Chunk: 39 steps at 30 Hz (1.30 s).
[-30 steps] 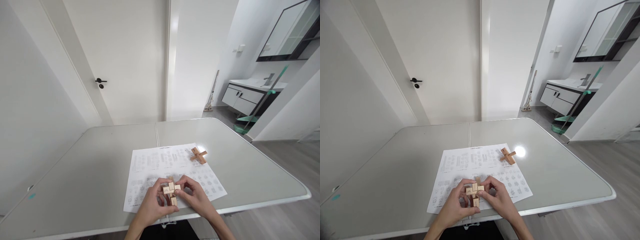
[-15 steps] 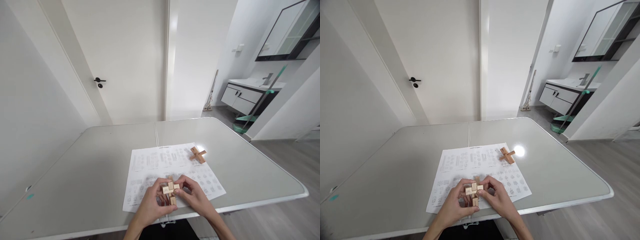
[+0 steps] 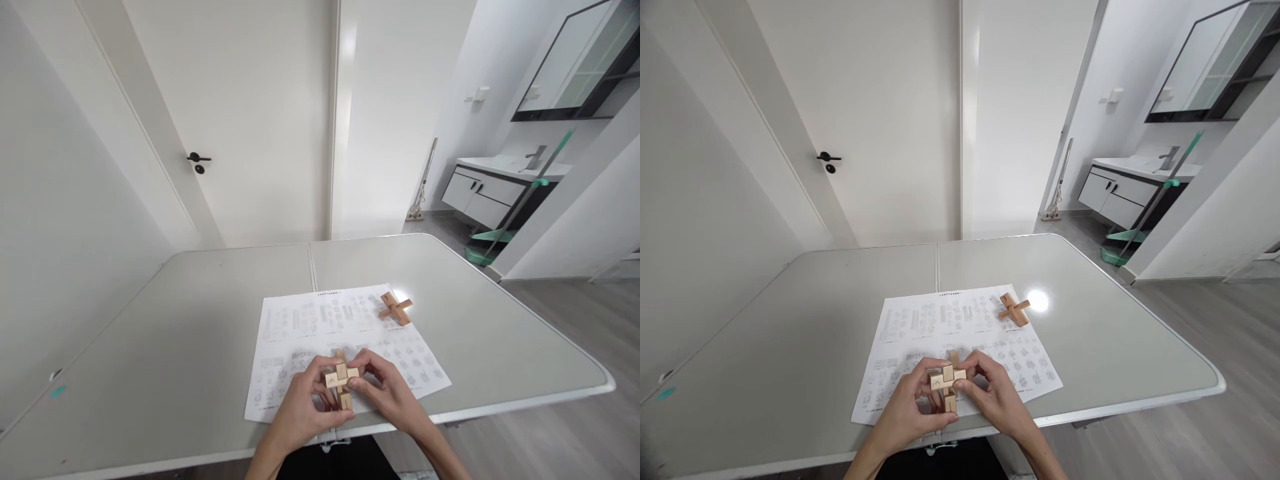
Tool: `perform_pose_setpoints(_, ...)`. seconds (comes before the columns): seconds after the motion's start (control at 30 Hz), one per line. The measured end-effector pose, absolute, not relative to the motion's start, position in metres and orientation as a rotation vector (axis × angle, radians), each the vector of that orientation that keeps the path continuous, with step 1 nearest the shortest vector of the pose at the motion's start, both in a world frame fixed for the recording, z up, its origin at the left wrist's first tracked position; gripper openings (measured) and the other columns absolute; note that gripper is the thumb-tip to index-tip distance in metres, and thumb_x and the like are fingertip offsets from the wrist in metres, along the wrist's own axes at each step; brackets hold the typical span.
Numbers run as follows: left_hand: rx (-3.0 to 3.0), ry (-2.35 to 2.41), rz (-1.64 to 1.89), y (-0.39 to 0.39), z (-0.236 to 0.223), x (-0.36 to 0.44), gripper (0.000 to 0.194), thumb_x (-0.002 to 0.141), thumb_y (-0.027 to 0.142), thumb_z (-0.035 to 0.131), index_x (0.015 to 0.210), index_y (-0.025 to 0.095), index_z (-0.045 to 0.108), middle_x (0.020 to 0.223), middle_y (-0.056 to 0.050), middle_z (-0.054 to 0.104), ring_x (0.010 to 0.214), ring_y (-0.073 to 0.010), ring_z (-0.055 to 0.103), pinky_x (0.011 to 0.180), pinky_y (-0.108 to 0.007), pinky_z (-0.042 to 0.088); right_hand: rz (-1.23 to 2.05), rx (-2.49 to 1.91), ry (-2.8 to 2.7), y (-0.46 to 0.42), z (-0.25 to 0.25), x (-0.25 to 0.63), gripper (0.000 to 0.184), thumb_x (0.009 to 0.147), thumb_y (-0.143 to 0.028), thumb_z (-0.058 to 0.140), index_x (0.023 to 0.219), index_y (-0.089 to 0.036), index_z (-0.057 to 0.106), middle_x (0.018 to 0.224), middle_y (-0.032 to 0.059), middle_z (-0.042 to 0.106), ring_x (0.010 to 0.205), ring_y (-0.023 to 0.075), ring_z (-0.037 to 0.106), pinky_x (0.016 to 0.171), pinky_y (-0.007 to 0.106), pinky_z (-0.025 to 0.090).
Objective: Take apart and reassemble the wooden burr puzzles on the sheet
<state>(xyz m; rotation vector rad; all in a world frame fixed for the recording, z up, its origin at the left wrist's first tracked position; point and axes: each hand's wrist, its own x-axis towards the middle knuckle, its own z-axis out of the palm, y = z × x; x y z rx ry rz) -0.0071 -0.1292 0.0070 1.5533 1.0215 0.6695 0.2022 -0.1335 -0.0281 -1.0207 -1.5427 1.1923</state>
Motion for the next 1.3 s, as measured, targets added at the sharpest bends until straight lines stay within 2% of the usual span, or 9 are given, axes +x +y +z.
perform_pose_setpoints(0.3, 1.566, 1.004, 0.654, -0.1277, 0.0066, -0.0083, 0.056, 0.073, 0.024, 0.084, 0.122, 0.025, 0.057, 0.077, 0.004, 0.069, 0.066, -0.0153, 0.067, 0.068, -0.030, 0.057, 1.154, -1.000, -1.563, -0.1337, -0.0280, 0.2023, 0.026, 0.095, -0.049, 0.064, 0.097, -0.023, 0.066, 0.087, 0.0024, 0.060, 0.083, 0.0209, 0.056, 0.076, 0.031, 0.045)
perform_pose_setpoints(0.57, 1.631, 0.987, 0.718, -0.1281, 0.0048, -0.0076, 0.053, 0.075, 0.021, 0.083, 0.121, 0.026, 0.058, 0.083, 0.004, 0.070, 0.067, -0.0131, 0.066, 0.084, -0.036, 0.057, 1.163, -1.008, -1.577, -0.1326, -0.0322, 0.2039, 0.026, 0.096, -0.048, 0.063, 0.098, -0.022, 0.066, 0.086, 0.0022, 0.061, 0.083, 0.0204, 0.057, 0.076, 0.030, 0.045)
perform_pose_setpoints(0.8, 1.590, 0.985, 0.714, -0.1282, 0.0094, -0.0067, 0.052, 0.073, 0.023, 0.084, 0.119, 0.025, 0.058, 0.081, 0.004, 0.071, 0.067, -0.0145, 0.066, 0.081, -0.035, 0.059, 1.153, -1.012, -1.555, -0.1337, -0.0313, 0.2019, 0.026, 0.095, -0.048, 0.065, 0.099, -0.023, 0.065, 0.092, 0.0041, 0.064, 0.087, 0.0223, 0.060, 0.079, 0.031, 0.047)
perform_pose_setpoints(1.03, 1.572, 1.007, 0.736, -0.1299, 0.0082, -0.0054, 0.052, 0.071, 0.024, 0.084, 0.117, 0.025, 0.061, 0.081, 0.004, 0.071, 0.071, -0.0161, 0.069, 0.085, -0.037, 0.058, 1.160, -1.043, -1.550, -0.1333, -0.0333, 0.2010, 0.026, 0.094, -0.049, 0.065, 0.099, -0.022, 0.064, 0.092, 0.0040, 0.064, 0.088, 0.0224, 0.060, 0.079, 0.032, 0.048)
perform_pose_setpoints(1.3, 1.520, 1.035, 0.699, -0.1309, 0.0089, -0.0085, 0.057, 0.074, 0.030, 0.084, 0.122, 0.026, 0.054, 0.089, 0.001, 0.070, 0.076, -0.0174, 0.069, 0.074, -0.032, 0.057, 1.109, -1.075, -1.538, -0.1325, -0.0328, 0.2016, 0.028, 0.096, -0.050, 0.061, 0.103, -0.023, 0.063, 0.088, 0.0031, 0.064, 0.085, 0.0219, 0.061, 0.081, 0.033, 0.050)
